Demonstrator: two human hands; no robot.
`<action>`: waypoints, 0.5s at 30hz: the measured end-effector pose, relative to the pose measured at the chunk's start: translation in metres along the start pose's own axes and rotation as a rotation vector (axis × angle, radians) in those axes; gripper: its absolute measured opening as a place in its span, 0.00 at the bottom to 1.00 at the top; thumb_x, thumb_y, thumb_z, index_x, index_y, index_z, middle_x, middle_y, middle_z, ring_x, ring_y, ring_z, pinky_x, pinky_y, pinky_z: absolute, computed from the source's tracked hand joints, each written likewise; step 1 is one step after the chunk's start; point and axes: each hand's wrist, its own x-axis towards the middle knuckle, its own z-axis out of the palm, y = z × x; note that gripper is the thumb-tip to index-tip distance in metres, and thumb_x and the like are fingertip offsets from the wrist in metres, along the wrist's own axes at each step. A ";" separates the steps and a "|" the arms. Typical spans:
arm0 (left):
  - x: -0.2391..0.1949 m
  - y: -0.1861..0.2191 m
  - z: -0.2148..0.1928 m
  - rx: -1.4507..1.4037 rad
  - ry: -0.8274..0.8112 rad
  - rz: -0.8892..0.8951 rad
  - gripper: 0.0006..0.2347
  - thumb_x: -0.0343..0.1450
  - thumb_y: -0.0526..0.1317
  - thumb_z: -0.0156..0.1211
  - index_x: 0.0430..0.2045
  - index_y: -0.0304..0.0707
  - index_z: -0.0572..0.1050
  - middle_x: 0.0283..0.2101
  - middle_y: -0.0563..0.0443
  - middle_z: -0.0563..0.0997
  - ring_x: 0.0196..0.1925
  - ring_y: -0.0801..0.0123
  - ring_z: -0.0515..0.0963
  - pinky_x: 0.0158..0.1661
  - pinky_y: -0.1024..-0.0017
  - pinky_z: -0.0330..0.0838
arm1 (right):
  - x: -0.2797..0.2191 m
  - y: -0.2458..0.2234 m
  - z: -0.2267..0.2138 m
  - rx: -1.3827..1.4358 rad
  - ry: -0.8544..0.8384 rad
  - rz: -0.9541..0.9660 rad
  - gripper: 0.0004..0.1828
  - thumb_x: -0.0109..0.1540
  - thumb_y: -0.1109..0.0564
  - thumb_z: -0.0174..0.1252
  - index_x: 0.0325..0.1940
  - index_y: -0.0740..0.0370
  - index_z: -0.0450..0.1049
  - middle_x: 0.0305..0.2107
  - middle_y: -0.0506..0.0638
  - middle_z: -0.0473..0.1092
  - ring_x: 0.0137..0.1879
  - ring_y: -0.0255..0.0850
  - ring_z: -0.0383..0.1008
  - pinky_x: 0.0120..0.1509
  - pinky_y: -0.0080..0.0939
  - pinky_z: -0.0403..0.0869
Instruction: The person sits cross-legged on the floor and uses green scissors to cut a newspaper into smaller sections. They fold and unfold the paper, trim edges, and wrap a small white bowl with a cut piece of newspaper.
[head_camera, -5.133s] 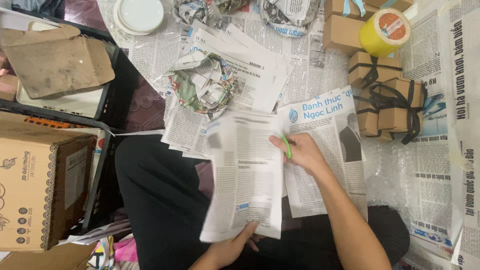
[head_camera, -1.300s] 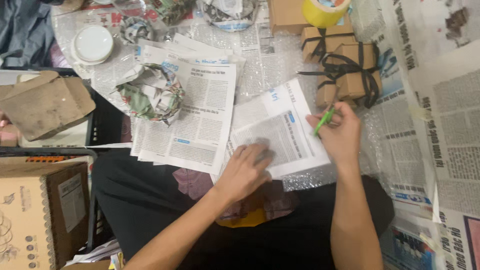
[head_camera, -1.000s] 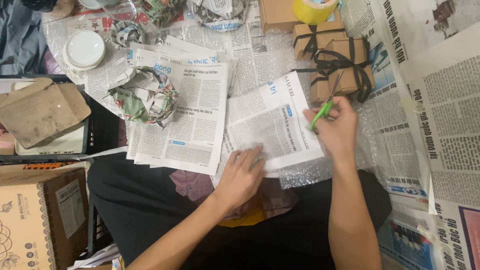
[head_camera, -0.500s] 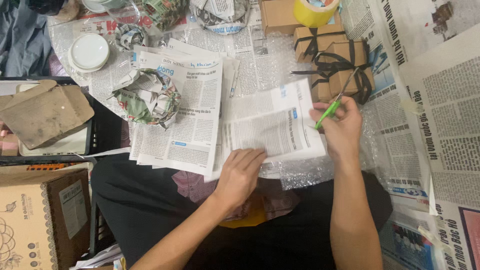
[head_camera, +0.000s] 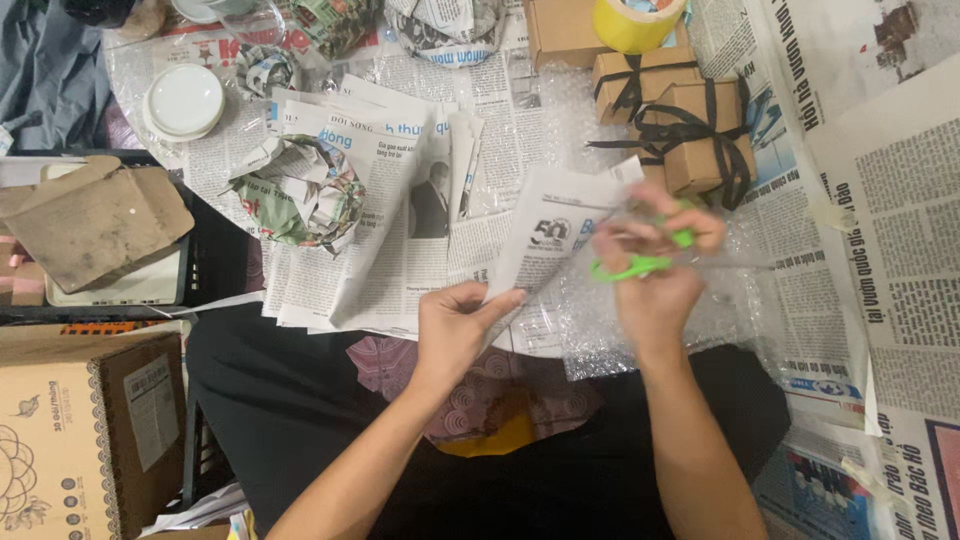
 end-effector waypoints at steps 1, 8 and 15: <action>0.000 -0.003 0.001 -0.072 0.005 0.011 0.07 0.67 0.35 0.72 0.31 0.27 0.85 0.27 0.46 0.86 0.24 0.78 0.79 0.25 0.80 0.70 | -0.006 -0.001 0.004 0.022 -0.052 0.040 0.27 0.63 0.68 0.67 0.53 0.59 0.54 0.56 0.66 0.71 0.50 0.48 0.81 0.48 0.41 0.84; 0.002 -0.024 0.002 -0.361 -0.191 0.249 0.16 0.73 0.31 0.62 0.56 0.28 0.75 0.53 0.43 0.83 0.54 0.71 0.83 0.54 0.74 0.79 | -0.036 -0.013 0.037 -0.004 -0.286 0.173 0.31 0.56 0.66 0.72 0.52 0.62 0.57 0.54 0.64 0.70 0.52 0.41 0.76 0.49 0.37 0.82; 0.003 -0.024 -0.010 -0.434 -0.136 0.044 0.15 0.74 0.38 0.59 0.53 0.26 0.78 0.52 0.44 0.84 0.49 0.68 0.84 0.44 0.69 0.83 | -0.038 -0.014 0.035 0.023 -0.296 0.085 0.26 0.61 0.67 0.69 0.52 0.62 0.58 0.53 0.62 0.72 0.58 0.42 0.75 0.60 0.40 0.78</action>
